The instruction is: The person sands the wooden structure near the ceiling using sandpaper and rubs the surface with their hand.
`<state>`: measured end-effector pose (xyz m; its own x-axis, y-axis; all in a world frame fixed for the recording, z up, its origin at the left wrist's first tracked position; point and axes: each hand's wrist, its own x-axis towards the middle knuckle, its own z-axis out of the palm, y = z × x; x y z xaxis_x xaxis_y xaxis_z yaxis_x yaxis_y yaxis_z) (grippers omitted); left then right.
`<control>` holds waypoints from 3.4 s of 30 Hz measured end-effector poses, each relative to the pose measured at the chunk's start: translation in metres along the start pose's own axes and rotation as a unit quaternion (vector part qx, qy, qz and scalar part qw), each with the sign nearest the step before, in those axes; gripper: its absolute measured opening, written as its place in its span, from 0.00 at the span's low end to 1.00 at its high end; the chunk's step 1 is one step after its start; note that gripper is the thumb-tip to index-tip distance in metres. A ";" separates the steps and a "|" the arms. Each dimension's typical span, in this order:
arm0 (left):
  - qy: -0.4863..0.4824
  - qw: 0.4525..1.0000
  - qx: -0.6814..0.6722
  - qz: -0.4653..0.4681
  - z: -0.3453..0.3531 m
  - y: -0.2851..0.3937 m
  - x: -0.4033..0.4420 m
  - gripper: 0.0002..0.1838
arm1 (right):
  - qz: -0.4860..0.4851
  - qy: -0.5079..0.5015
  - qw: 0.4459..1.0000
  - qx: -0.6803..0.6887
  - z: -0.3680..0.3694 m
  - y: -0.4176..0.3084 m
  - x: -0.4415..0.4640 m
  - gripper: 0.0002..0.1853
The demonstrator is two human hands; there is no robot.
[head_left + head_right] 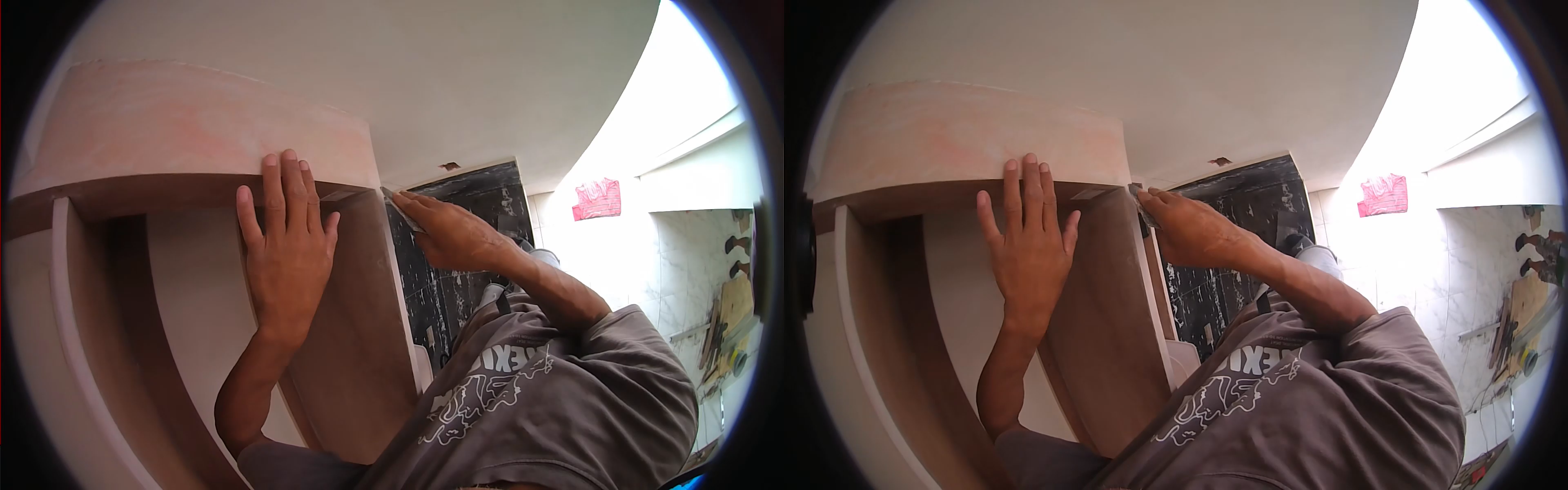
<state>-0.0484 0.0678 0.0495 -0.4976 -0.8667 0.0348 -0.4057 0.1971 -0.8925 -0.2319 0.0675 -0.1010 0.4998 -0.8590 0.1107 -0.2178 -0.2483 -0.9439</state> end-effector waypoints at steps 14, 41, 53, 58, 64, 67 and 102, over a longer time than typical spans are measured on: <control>0.060 0.996 -0.010 -0.069 -0.008 -0.034 0.006 0.30 | -0.011 0.015 1.000 -0.008 0.004 0.007 0.003 0.37; 0.115 0.989 -0.041 -0.080 0.001 -0.044 0.024 0.26 | -0.013 0.019 1.000 -0.018 0.009 -0.003 0.013 0.37; 0.122 0.988 -0.038 -0.089 0.001 -0.047 0.023 0.24 | -0.020 0.038 0.999 -0.022 -0.006 -0.014 0.011 0.38; 0.095 0.991 -0.047 -0.087 -0.005 -0.043 0.013 0.24 | -0.036 0.050 0.998 -0.031 -0.004 -0.007 0.013 0.38; 0.105 0.989 -0.068 -0.084 -0.001 -0.040 0.008 0.24 | -0.043 0.051 0.997 -0.023 -0.008 -0.010 0.013 0.37; 0.116 0.986 -0.069 -0.095 -0.001 -0.043 0.012 0.24 | -0.047 0.053 0.997 -0.026 -0.008 -0.010 0.015 0.37; 0.428 0.268 -0.763 -0.404 0.102 -0.068 0.046 0.31 | -0.501 0.216 0.830 -0.116 0.023 -0.009 0.134 0.43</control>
<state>0.0338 -0.0323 0.0658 0.4956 -0.6148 0.6135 -0.1631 0.6279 0.7610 -0.1435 -0.0353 -0.0849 0.1914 -0.2374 0.9524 -0.0550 -0.9714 -0.2311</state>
